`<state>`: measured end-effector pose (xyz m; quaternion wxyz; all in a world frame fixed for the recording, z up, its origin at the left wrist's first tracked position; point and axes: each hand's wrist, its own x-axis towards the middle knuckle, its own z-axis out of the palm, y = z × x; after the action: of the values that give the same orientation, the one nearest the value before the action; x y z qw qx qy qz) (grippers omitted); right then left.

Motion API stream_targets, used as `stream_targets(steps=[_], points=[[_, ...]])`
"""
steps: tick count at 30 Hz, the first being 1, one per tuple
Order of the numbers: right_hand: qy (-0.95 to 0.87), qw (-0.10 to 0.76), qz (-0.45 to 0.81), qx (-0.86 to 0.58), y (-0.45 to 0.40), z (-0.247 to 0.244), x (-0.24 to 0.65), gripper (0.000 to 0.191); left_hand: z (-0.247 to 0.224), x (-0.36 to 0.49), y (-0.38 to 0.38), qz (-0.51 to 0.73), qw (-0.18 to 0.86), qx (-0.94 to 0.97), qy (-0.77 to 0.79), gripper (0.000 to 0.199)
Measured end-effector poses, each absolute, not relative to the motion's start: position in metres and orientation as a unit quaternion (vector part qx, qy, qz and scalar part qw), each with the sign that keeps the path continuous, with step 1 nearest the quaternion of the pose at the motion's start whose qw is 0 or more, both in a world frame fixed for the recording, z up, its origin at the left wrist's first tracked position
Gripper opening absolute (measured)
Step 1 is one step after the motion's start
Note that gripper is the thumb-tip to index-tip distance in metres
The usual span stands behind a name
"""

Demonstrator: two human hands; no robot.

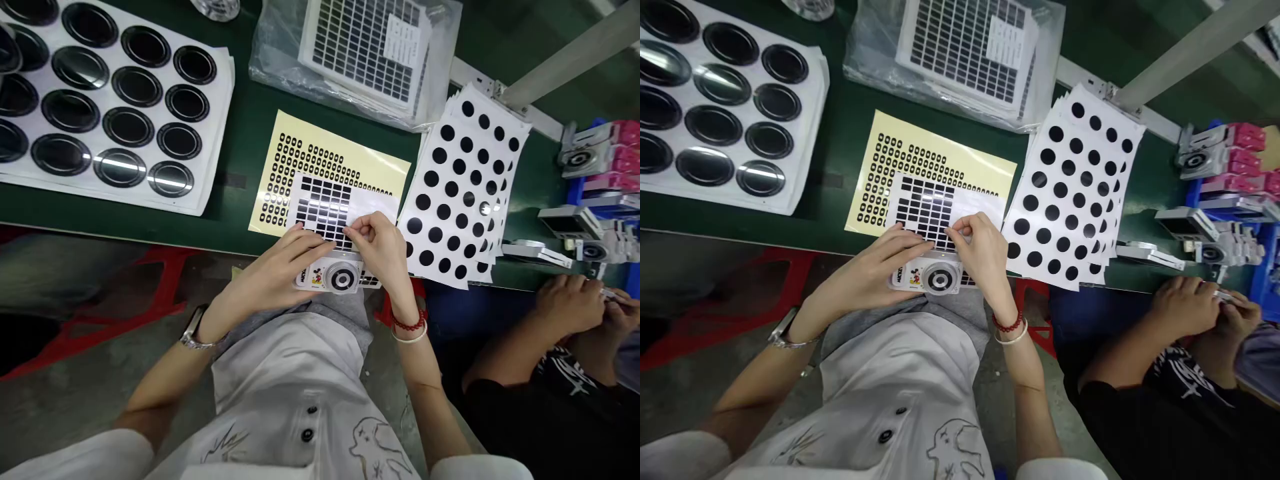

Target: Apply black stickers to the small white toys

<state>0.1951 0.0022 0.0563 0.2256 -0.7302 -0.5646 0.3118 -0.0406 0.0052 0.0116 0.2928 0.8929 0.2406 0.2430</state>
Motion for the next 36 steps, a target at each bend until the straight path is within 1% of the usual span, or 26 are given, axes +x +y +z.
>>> stream_targets(steps=[4, 6, 8, 11, 15, 21, 28, 31, 34, 36], points=[[-0.526, 0.254, 0.47, -0.662, -0.012, 0.072, 0.213, 0.018, 0.013, -0.039, 0.004, 0.247, 0.299, 0.889, 0.243, 0.076], [-0.508, 0.245, 0.541, -0.625, -0.022, 0.081, 0.222, 0.024, 0.012, -0.039, 0.003, 0.244, 0.299, 0.889, 0.246, 0.078], [-0.51, 0.222, 0.562, -0.612, -0.031, 0.087, 0.227, 0.028, 0.011, -0.039, 0.002, 0.246, 0.295, 0.89, 0.247, 0.077], [-0.531, 0.196, 0.544, -0.62, -0.036, 0.089, 0.226, 0.027, 0.008, -0.039, 0.001, 0.248, 0.29, 0.891, 0.247, 0.073], [-0.543, 0.176, 0.519, -0.636, -0.033, 0.088, 0.22, 0.026, 0.008, -0.039, 0.001, 0.242, 0.29, 0.893, 0.245, 0.076], [-0.554, 0.167, 0.479, -0.66, -0.033, 0.088, 0.219, 0.024, 0.012, -0.039, 0.002, 0.238, 0.305, 0.888, 0.247, 0.08], [-0.571, 0.157, 0.488, -0.641, -0.029, 0.091, 0.221, 0.021, 0.013, -0.04, 0.002, 0.236, 0.288, 0.896, 0.242, 0.077], [-0.574, 0.151, 0.47, -0.654, -0.028, 0.092, 0.219, 0.019, 0.016, -0.04, 0.003, 0.222, 0.296, 0.897, 0.244, 0.08], [-0.569, 0.163, 0.453, -0.667, -0.028, 0.091, 0.217, 0.015, 0.018, -0.04, 0.003, 0.215, 0.3, 0.896, 0.247, 0.085], [-0.546, 0.179, 0.469, -0.67, -0.029, 0.088, 0.217, 0.017, 0.018, -0.039, 0.003, 0.216, 0.302, 0.895, 0.247, 0.085]])
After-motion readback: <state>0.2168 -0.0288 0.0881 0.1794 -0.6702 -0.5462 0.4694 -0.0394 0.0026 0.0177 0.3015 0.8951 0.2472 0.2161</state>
